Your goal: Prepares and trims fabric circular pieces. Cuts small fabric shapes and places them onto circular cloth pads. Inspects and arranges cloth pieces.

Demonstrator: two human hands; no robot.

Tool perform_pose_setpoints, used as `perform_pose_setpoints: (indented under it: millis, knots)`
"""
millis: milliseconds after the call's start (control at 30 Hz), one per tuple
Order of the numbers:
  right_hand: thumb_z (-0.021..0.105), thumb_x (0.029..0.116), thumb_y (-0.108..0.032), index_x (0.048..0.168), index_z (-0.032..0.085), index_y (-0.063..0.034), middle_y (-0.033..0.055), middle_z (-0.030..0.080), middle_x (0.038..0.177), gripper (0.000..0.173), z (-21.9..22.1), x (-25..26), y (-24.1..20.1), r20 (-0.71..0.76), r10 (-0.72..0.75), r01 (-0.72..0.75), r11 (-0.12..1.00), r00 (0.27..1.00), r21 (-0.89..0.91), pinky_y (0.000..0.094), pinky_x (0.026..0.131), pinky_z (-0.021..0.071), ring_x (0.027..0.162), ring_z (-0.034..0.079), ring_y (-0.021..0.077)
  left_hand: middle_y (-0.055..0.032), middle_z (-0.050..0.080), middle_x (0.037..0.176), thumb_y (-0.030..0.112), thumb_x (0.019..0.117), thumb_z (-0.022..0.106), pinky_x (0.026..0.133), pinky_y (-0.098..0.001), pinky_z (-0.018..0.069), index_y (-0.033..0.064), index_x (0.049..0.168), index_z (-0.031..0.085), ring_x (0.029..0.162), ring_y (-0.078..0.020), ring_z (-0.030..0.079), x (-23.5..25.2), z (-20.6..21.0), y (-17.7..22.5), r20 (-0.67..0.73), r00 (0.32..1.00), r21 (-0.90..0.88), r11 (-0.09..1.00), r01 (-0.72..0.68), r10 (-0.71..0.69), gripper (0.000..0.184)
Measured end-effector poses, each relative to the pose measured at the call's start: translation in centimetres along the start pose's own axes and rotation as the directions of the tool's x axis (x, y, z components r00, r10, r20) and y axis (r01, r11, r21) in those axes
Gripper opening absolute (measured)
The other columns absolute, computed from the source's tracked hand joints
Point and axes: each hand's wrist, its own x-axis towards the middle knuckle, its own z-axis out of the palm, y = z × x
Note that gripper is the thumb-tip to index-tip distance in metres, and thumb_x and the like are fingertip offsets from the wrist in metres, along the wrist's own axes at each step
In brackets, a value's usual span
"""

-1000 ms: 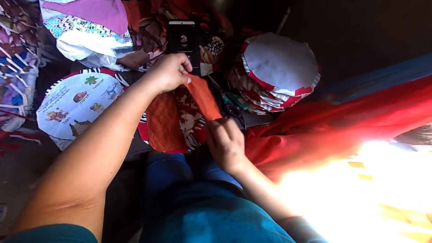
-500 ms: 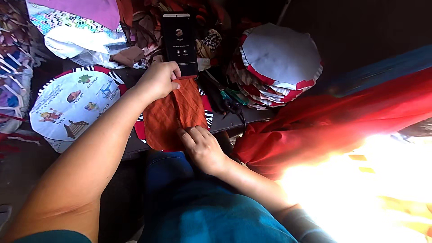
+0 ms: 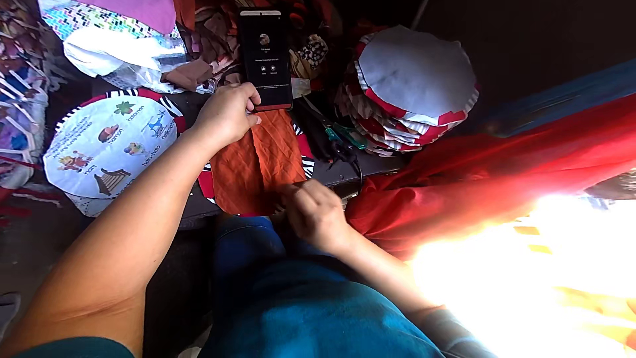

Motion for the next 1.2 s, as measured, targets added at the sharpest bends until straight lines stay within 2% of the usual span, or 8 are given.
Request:
perform_pose_setpoints:
  millis: [200, 300, 400, 600, 733, 867, 1000, 1200]
  knots:
    - [0.06, 0.0905, -0.005, 0.095, 0.074, 0.0014, 0.0113, 0.07, 0.08, 0.017, -2.0, -1.6, 2.4, -0.135, 0.121, -0.14, 0.98, 0.983, -0.142, 0.0303, 0.066, 0.0561, 0.073, 0.068, 0.0204, -0.0271, 0.061, 0.126, 0.004, 0.1005, 0.059, 0.102, -0.0593, 0.0447, -0.0017, 0.123, 0.066, 0.116, -0.0441, 0.06, -2.5, -0.3, 0.5, -0.117, 0.99, 0.048, 0.996, -0.074, 0.079, 0.024]
    - [0.064, 0.0899, -0.007, 0.093, 0.075, -0.001, 0.0109, 0.071, 0.081, 0.013, -1.7, -2.2, 2.1, -0.102, 0.084, -0.102, 0.978, 0.991, -0.184, 0.0317, 0.066, 0.0568, 0.076, 0.069, 0.0222, -0.0233, 0.063, 0.132, 0.011, 0.1045, 0.053, 0.109, -0.0606, 0.0401, -0.0006, 0.125, 0.068, 0.128, -0.0429, 0.056, -4.3, 0.7, 0.7, -0.118, 0.964, 0.038, 0.971, -0.237, 0.24, 0.028]
    - [0.067, 0.0905, -0.011, 0.094, 0.077, -0.0047, 0.0096, 0.071, 0.084, 0.012, -1.3, -2.4, 1.9, -0.027, 0.01, -0.014, 0.984, 1.0, -0.177, 0.0325, 0.067, 0.0543, 0.078, 0.067, 0.0235, -0.0204, 0.061, 0.139, 0.012, 0.1065, 0.048, 0.113, -0.0587, 0.0375, 0.0005, 0.13, 0.067, 0.134, -0.041, 0.053, -5.4, 1.8, 0.3, -0.096, 0.954, 0.015, 0.959, -0.282, 0.282, 0.032]
    - [0.068, 0.0935, -0.019, 0.095, 0.078, -0.0092, 0.0068, 0.071, 0.088, 0.014, 0.3, -1.8, 0.3, 0.074, -0.046, 0.058, 0.983, 0.996, -0.176, 0.0337, 0.066, 0.0524, 0.08, 0.065, 0.023, -0.0179, 0.066, 0.132, 0.007, 0.103, 0.053, 0.108, -0.0554, 0.0426, 0.0027, 0.12, 0.072, 0.127, -0.0372, 0.059, -8.0, 1.9, 0.0, -0.216, 0.946, -0.039, 0.966, -0.255, 0.241, 0.026]
    - [0.068, 0.0921, -0.021, 0.095, 0.077, -0.0083, 0.0076, 0.07, 0.09, 0.016, 0.9, -1.2, -0.4, 0.145, 0.006, 0.024, 0.979, 0.989, -0.2, 0.0364, 0.066, 0.0525, 0.082, 0.066, 0.0253, -0.0174, 0.066, 0.132, 0.002, 0.1028, 0.047, 0.107, -0.0534, 0.0449, 0.0016, 0.12, 0.072, 0.126, -0.0355, 0.06, -9.8, 2.7, -0.2, -0.217, 0.948, -0.069, 0.965, -0.254, 0.234, 0.031]
    - [0.068, 0.092, -0.022, 0.093, 0.076, -0.0078, 0.0078, 0.067, 0.085, 0.016, 1.3, -0.7, -0.9, 0.164, 0.038, 0.001, 0.973, 0.986, -0.23, 0.0365, 0.061, 0.0505, 0.08, 0.064, 0.0261, -0.0201, 0.068, 0.124, -0.001, 0.1028, 0.042, 0.104, -0.05, 0.0472, -0.0002, 0.117, 0.072, 0.12, -0.0348, 0.063, -10.9, 3.0, -1.2, -0.34, 0.924, -0.091, 0.971, -0.22, 0.177, 0.033]
    - [0.068, 0.0918, -0.02, 0.09, 0.075, -0.0072, 0.0083, 0.065, 0.083, 0.014, 1.7, -0.6, -1.1, 0.173, 0.063, -0.018, 0.968, 0.983, -0.249, 0.0361, 0.059, 0.0501, 0.077, 0.064, 0.0268, -0.019, 0.07, 0.117, -0.003, 0.098, 0.042, 0.099, -0.0507, 0.0483, -0.0006, 0.105, 0.074, 0.115, -0.0339, 0.065, -12.3, 3.7, -1.2, -0.398, 0.908, -0.091, 0.979, -0.183, 0.132, 0.033]
    - [0.066, 0.0914, -0.012, 0.087, 0.074, -0.0066, 0.0083, 0.066, 0.081, 0.011, 2.0, -0.5, -1.0, 0.148, 0.052, -0.012, 0.966, 0.988, -0.259, 0.0349, 0.059, 0.0506, 0.076, 0.064, 0.0261, -0.0178, 0.07, 0.112, -0.005, 0.092, 0.048, 0.099, -0.0494, 0.0489, 0.0017, 0.1, 0.076, 0.112, -0.0362, 0.064, -14.4, 7.3, -0.3, -0.404, 0.875, -0.014, 0.955, -0.297, 0.266, 0.03]
